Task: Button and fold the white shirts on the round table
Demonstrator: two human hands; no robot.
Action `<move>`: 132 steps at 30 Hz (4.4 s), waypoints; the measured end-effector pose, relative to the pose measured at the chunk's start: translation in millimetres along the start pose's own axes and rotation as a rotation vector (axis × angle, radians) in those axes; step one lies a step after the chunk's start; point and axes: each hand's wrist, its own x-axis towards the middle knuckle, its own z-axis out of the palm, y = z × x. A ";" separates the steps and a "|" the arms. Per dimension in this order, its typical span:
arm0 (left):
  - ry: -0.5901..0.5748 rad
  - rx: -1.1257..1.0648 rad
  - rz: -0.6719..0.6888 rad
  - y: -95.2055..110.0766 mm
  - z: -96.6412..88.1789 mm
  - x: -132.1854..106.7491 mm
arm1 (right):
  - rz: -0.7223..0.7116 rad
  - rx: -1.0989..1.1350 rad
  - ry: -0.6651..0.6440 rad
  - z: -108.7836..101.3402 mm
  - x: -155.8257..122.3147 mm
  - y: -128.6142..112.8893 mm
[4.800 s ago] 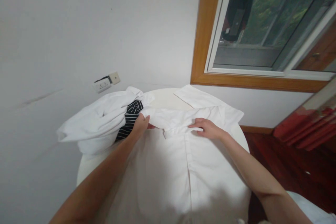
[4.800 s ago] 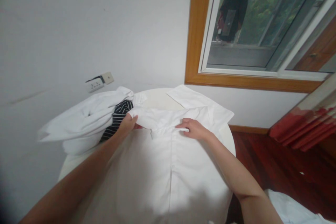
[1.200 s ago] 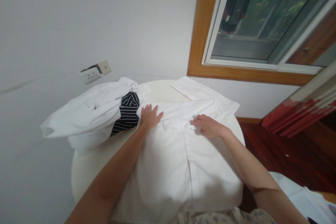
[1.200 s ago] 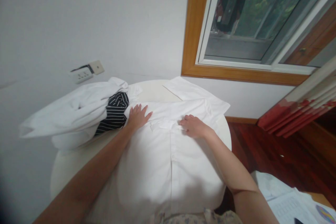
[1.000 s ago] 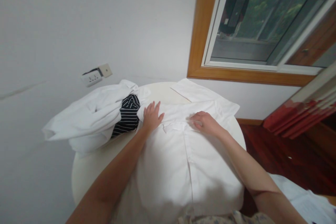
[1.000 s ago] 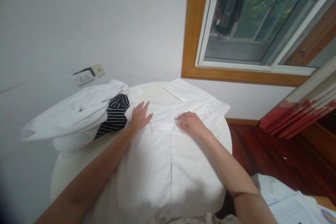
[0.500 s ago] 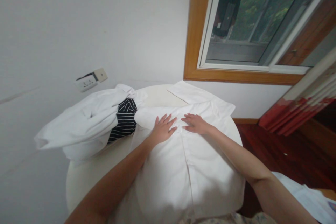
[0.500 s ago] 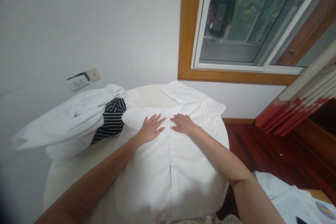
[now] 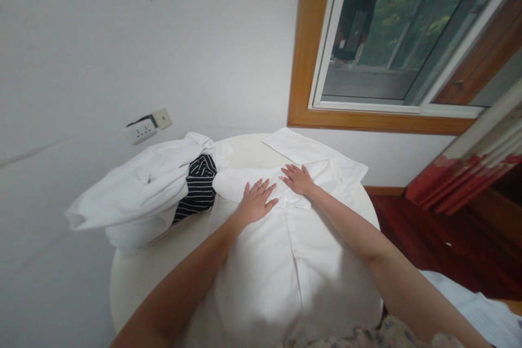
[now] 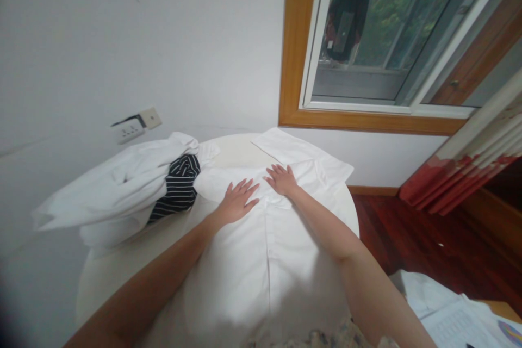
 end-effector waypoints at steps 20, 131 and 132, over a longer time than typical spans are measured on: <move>0.161 -0.222 0.074 -57.4 -38.9 -2.1 | -0.078 0.398 0.265 -37.4 -48.2 62.3; 0.311 0.119 -0.212 -71.3 -27.2 -2.8 | 0.339 0.020 0.526 -22.8 -58.9 79.1; 0.302 0.092 -0.136 -62.8 -34.2 -4.6 | 0.250 0.076 0.505 -29.8 -62.7 74.0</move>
